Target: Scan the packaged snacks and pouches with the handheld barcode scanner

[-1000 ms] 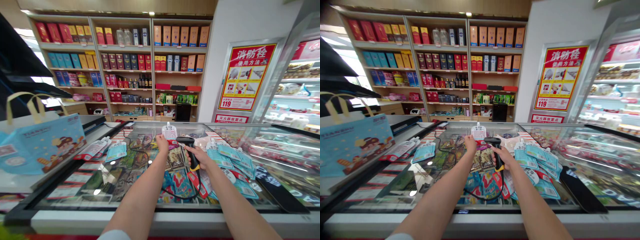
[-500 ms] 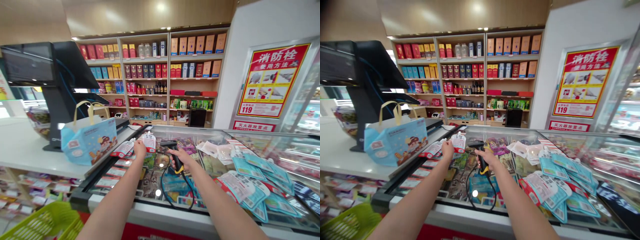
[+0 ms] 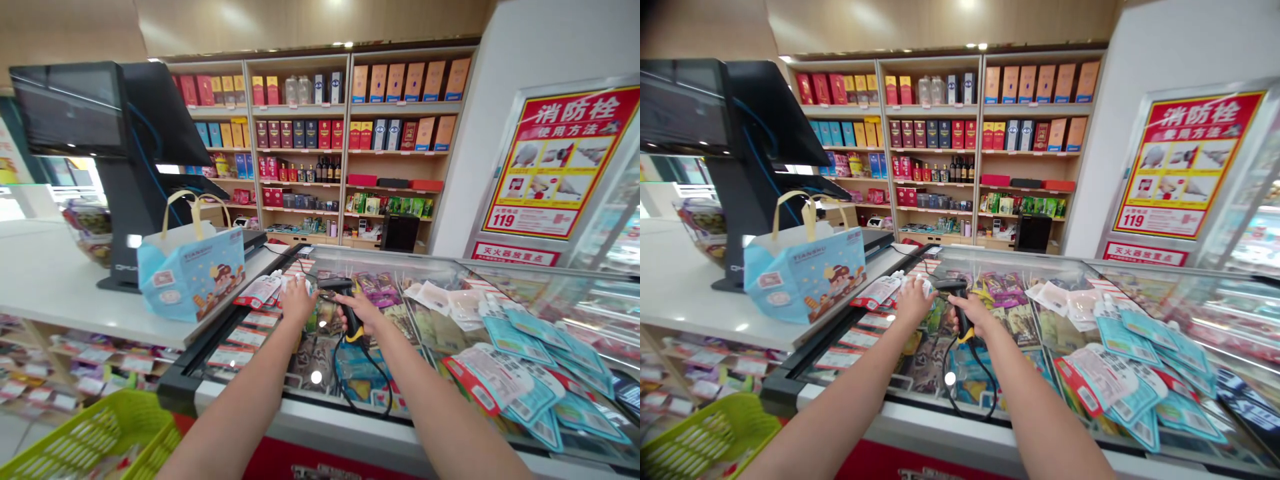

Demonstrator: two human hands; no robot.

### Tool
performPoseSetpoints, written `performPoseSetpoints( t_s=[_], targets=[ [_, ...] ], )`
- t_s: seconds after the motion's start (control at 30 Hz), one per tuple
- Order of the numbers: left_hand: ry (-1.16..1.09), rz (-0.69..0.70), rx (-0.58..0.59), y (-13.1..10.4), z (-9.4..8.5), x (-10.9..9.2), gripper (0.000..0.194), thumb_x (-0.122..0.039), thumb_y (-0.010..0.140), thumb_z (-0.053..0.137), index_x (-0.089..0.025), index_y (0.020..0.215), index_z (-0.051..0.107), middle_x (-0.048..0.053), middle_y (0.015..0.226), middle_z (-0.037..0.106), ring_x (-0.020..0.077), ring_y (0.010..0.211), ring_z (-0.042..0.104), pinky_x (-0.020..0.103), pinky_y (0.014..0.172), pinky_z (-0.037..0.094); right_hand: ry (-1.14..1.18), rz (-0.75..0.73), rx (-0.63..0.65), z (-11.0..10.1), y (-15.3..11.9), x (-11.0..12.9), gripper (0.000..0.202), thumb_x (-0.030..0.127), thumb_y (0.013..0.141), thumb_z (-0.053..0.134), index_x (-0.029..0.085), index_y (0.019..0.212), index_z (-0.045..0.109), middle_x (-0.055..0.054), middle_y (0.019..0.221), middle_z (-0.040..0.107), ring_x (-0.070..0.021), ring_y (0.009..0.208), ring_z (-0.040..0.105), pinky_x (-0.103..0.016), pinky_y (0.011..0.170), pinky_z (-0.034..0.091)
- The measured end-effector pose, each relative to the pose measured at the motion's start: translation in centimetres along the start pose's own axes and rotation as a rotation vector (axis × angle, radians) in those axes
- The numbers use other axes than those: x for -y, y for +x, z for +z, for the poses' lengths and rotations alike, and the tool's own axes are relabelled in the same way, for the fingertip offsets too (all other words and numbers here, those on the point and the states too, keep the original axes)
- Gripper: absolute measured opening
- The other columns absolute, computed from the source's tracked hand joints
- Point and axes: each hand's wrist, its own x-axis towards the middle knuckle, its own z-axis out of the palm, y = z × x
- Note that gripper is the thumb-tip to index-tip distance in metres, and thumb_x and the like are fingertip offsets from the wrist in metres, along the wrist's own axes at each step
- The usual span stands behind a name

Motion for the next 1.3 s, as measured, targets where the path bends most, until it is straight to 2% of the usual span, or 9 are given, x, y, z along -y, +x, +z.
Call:
performPoseSetpoints(
  t_s=[0.13,0.3,0.5,0.6,0.73,0.9,1.0,1.17,1.3],
  targets=[
    [0.162,0.033,0.149,-0.9,1.2,-1.5,0.05,-0.028,0.083,0.049,-0.014,0.131,0.051,0.021,0.152,0.034,0.037,0.142,0.027,0.061,0.111,0.022,0.001,0.007,-0.004,-0.1,0.0,-0.3,0.032,0.036,0.072,0.074,0.019,0.083,0.05,0.007,0.049,0.056,-0.0072,0.037,0.048,-0.02,0.039,0.043],
    [0.209,0.027,0.158,-0.7,1.3,-0.3,0.051,-0.012,0.084,0.036,-0.016,0.133,0.052,0.018,0.151,0.038,0.0324,0.142,0.031,0.06,0.112,0.021,0.004,0.007,0.001,-0.4,-0.1,-0.5,0.031,0.036,0.073,0.073,0.019,0.08,0.048,0.007,0.049,0.055,-0.0074,0.037,0.048,-0.02,0.039,0.045],
    [0.189,0.045,0.119,-1.0,0.8,-1.3,0.049,-0.031,0.085,0.05,-0.015,0.132,0.051,0.02,0.152,0.036,0.0339,0.142,0.029,0.059,0.112,0.021,0.03,-0.014,-0.005,-1.4,-0.8,0.4,0.032,0.037,0.072,0.075,0.018,0.082,0.051,0.006,0.049,0.057,-0.008,0.038,0.05,-0.02,0.039,0.045],
    [0.144,0.163,0.122,-1.8,1.2,-4.4,0.043,-0.033,0.086,0.053,-0.018,0.126,0.054,0.019,0.151,0.038,0.0319,0.141,0.031,0.056,0.112,0.023,0.064,-0.052,-0.047,-2.7,-2.2,1.6,0.03,0.036,0.073,0.074,0.018,0.077,0.051,0.005,0.048,0.056,-0.0085,0.037,0.05,-0.021,0.038,0.045],
    [0.012,0.309,0.181,-3.0,2.6,-11.0,0.035,-0.032,0.087,0.052,-0.019,0.119,0.058,0.016,0.142,0.049,0.0287,0.135,0.041,0.05,0.109,0.03,0.084,-0.118,-0.141,-6.2,-4.9,3.1,0.03,0.036,0.072,0.075,0.018,0.074,0.051,0.006,0.048,0.056,-0.0082,0.036,0.048,-0.021,0.036,0.044],
    [-0.166,0.317,0.299,-4.0,5.6,-20.2,0.034,-0.029,0.086,0.051,-0.017,0.118,0.056,0.018,0.119,0.063,0.0281,0.121,0.055,0.043,0.101,0.038,0.11,-0.206,-0.287,-12.2,-8.2,3.7,0.034,0.036,0.067,0.079,0.018,0.072,0.051,0.006,0.048,0.055,-0.0078,0.036,0.047,-0.022,0.036,0.044],
    [-0.22,0.277,0.364,-4.2,7.7,-24.4,0.039,-0.034,0.085,0.053,-0.015,0.119,0.054,0.02,0.115,0.065,0.0304,0.119,0.056,0.044,0.097,0.041,0.125,-0.264,-0.397,-15.3,-9.4,3.5,0.034,0.037,0.065,0.079,0.018,0.071,0.05,0.006,0.048,0.055,-0.0077,0.036,0.047,-0.022,0.036,0.043],
    [-0.217,0.233,0.352,-4.2,10.1,-27.8,0.044,-0.035,0.079,0.062,-0.016,0.118,0.054,0.022,0.118,0.064,0.0346,0.126,0.051,0.054,0.1,0.036,0.189,-0.39,-0.482,-17.8,-9.7,2.7,0.035,0.041,0.064,0.077,0.019,0.073,0.05,0.005,0.05,0.056,-0.0094,0.038,0.051,-0.023,0.037,0.046],
    [-0.253,0.245,0.301,-4.0,10.6,-28.7,0.024,-0.028,0.082,0.056,-0.017,0.103,0.06,0.019,0.106,0.069,0.0325,0.118,0.057,0.055,0.1,0.036,0.208,-0.428,-0.509,-17.7,-9.2,2.4,0.038,0.041,0.062,0.077,0.02,0.075,0.049,0.005,0.05,0.057,-0.0117,0.041,0.055,-0.023,0.037,0.046]
  ],
)
